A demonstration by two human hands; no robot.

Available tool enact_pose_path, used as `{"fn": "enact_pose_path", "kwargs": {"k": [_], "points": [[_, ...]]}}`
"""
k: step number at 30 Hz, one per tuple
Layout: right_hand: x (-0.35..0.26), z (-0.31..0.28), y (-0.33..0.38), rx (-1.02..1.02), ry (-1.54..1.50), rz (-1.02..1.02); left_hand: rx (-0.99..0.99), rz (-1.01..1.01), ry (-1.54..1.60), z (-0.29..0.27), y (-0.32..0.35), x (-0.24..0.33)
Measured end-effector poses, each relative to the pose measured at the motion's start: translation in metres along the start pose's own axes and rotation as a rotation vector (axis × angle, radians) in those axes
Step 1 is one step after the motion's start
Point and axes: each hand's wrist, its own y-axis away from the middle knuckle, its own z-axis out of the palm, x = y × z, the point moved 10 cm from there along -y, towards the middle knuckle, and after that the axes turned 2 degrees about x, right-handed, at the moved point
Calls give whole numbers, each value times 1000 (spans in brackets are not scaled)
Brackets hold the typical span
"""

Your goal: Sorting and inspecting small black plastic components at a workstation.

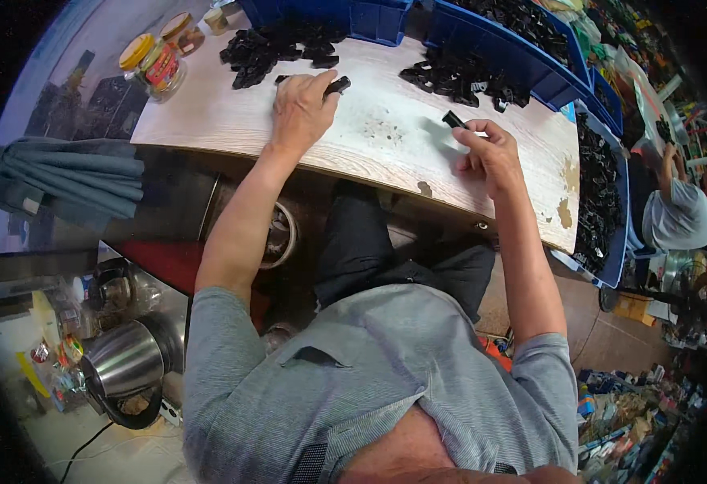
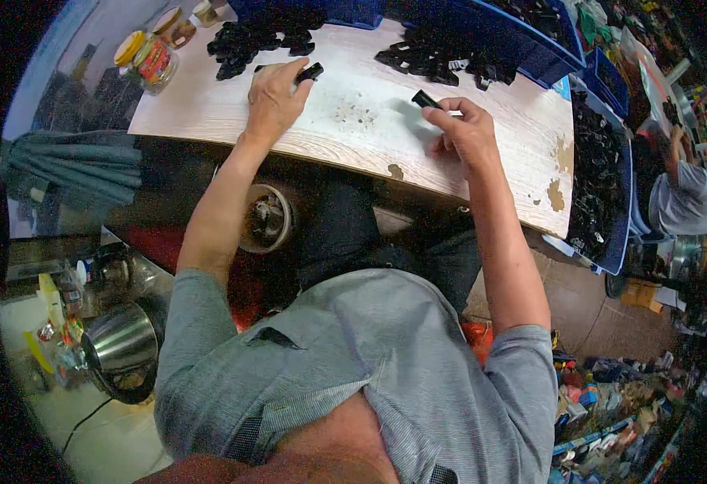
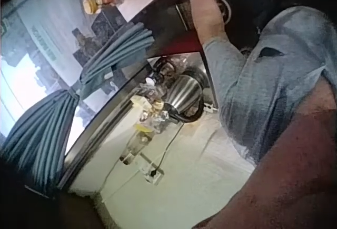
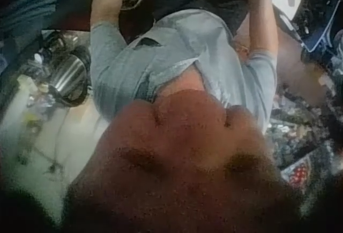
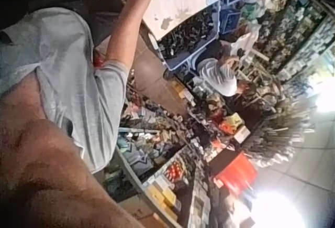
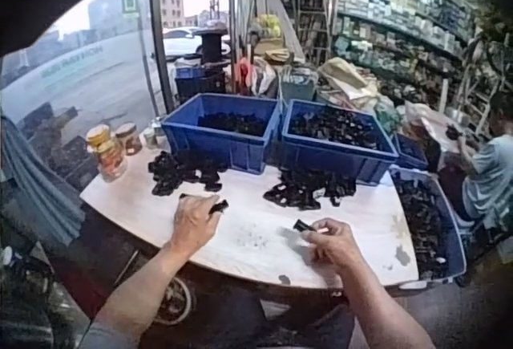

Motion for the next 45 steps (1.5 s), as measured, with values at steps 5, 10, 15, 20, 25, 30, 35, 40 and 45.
{"fn": "enact_pose_path", "kwargs": {"k": [5,10,15,20,25,30,35,40,45], "points": [[2,-37,5,75,-85,80,-175,72,-81,18,1,17],[2,-132,-14,273,-43,31,-188,178,-81,28,7,52],[-6,-248,1,796,-193,-23,-300,220,-27,47,9,94],[-14,-216,-6,684,-81,-12,-289,175,-8,62,9,107],[-11,-151,-31,497,107,64,-247,157,104,59,7,119],[-10,-133,-60,486,270,90,-254,156,125,63,7,120],[-34,-98,-65,454,576,43,-269,108,105,61,6,115],[-37,-100,-76,545,657,-46,-263,117,126,63,5,116],[-17,-122,-86,469,482,4,-320,123,182,72,5,120]]}}
